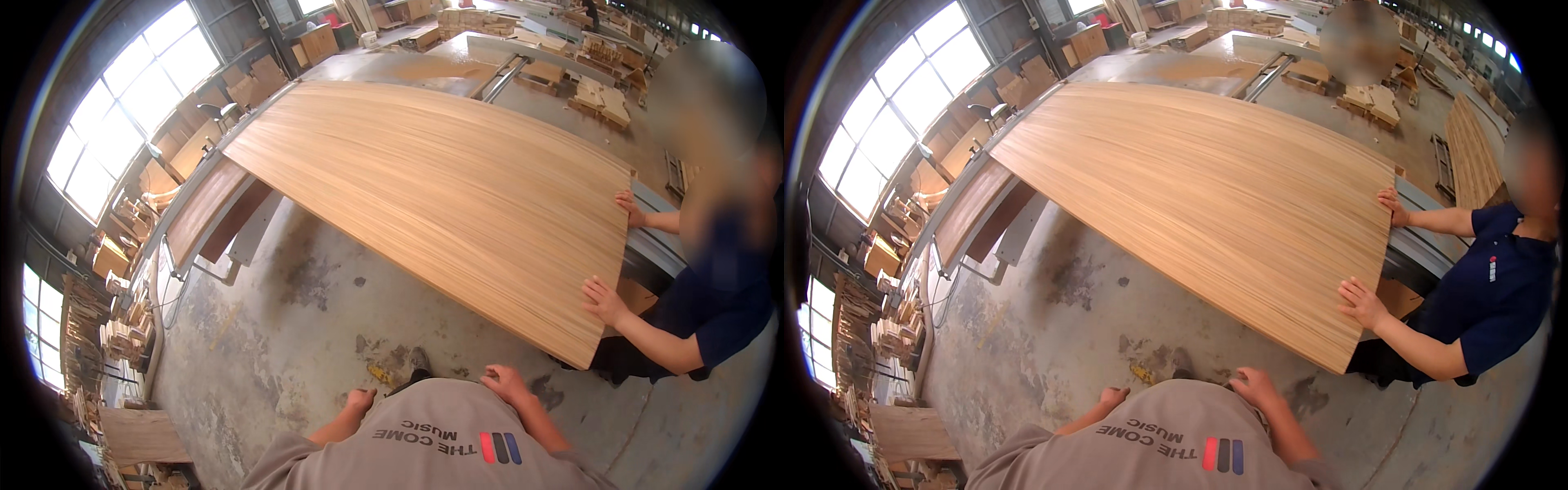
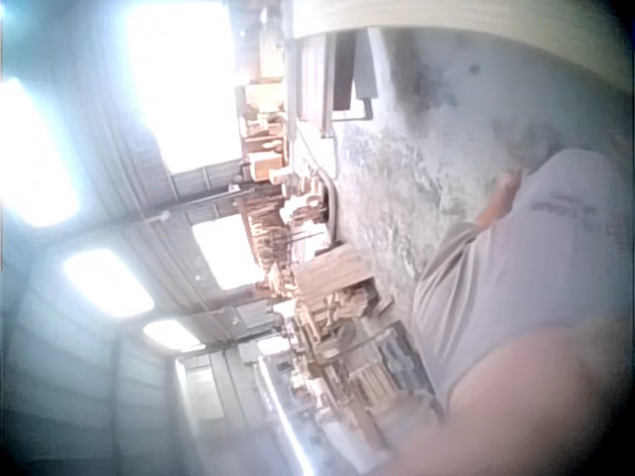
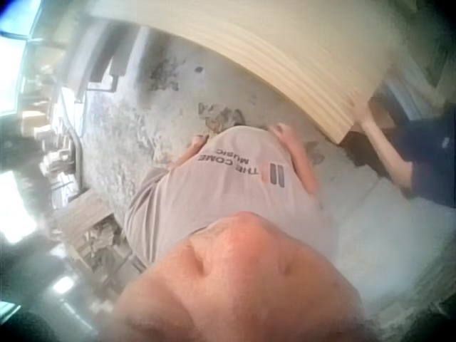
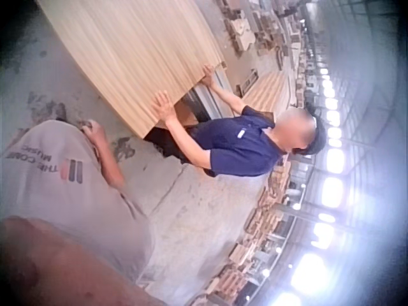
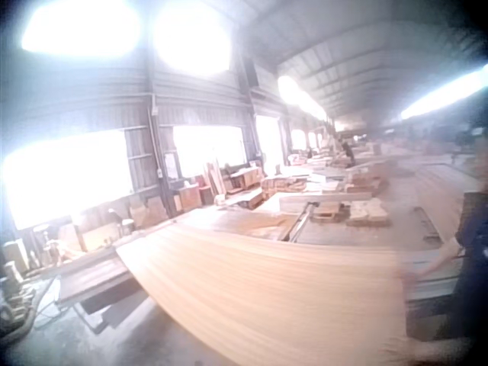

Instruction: The person lifts a large wooden board with the help of another person and positions it onto a sliding table saw, then moves a metal guide along the edge of the board.

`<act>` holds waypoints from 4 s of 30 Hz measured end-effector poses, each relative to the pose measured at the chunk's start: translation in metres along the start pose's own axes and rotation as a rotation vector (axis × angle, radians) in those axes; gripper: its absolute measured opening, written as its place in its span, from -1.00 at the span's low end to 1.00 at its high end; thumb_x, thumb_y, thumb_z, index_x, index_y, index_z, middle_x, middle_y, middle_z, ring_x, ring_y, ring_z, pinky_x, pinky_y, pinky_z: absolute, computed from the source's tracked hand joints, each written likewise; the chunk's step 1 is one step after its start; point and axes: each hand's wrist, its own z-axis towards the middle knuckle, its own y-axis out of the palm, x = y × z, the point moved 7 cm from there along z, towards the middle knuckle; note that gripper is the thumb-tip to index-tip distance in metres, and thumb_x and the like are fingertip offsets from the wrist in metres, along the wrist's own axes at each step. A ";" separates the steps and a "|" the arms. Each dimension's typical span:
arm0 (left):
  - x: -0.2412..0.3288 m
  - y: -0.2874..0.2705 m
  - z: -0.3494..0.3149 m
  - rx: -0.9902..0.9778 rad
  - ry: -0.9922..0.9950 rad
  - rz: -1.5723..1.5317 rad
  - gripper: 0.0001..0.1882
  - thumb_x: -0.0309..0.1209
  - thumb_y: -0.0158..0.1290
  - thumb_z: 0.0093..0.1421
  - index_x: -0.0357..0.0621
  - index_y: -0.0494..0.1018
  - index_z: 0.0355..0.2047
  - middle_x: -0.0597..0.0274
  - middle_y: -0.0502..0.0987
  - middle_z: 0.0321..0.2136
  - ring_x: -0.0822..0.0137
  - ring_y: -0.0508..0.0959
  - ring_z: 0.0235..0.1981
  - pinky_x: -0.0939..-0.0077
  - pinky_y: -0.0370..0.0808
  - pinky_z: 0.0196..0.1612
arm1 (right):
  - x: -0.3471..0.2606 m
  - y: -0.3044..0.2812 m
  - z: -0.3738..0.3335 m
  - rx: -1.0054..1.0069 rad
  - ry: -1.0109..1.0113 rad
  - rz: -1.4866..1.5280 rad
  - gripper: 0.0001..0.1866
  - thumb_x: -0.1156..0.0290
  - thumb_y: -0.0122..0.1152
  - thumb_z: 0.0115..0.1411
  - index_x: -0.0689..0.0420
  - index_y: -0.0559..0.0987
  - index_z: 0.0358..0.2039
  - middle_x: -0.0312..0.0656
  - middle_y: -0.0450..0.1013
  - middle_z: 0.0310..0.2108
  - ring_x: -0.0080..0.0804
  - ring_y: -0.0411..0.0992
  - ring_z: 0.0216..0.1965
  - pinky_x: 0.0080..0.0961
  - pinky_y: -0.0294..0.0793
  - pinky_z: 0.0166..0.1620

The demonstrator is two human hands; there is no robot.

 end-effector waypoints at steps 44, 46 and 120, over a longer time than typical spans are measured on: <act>0.051 0.298 -0.253 -0.054 0.069 0.044 -0.53 -0.07 0.09 0.04 -0.28 0.55 -0.31 -0.03 0.56 -0.46 0.13 0.58 -0.48 0.29 0.48 -0.40 | 0.400 -0.148 -0.389 0.082 0.854 0.473 -0.74 0.27 0.20 0.10 0.25 0.56 -0.44 -0.20 0.46 -0.54 -0.41 0.46 -0.50 -0.50 0.43 -0.49; 0.061 0.301 -0.265 -0.074 0.062 0.047 -0.51 -0.04 0.07 0.04 -0.29 0.55 -0.31 -0.03 0.56 -0.45 0.11 0.58 -0.48 0.28 0.49 -0.40 | 0.385 -0.159 -0.395 0.098 0.842 0.475 -0.75 0.29 0.18 0.10 0.25 0.56 -0.45 -0.19 0.46 -0.54 -0.40 0.47 -0.50 -0.50 0.43 -0.49; 0.022 -0.074 0.115 -0.097 0.095 0.087 -0.51 0.01 0.02 0.00 -0.24 0.57 -0.44 -0.03 0.58 -0.40 0.08 0.58 -0.30 0.29 0.47 -0.22 | 0.054 0.077 -0.004 0.057 0.727 0.327 -0.77 0.32 0.16 0.12 0.27 0.55 -0.45 -0.17 0.46 -0.55 -0.45 0.40 -0.58 -0.54 0.40 -0.54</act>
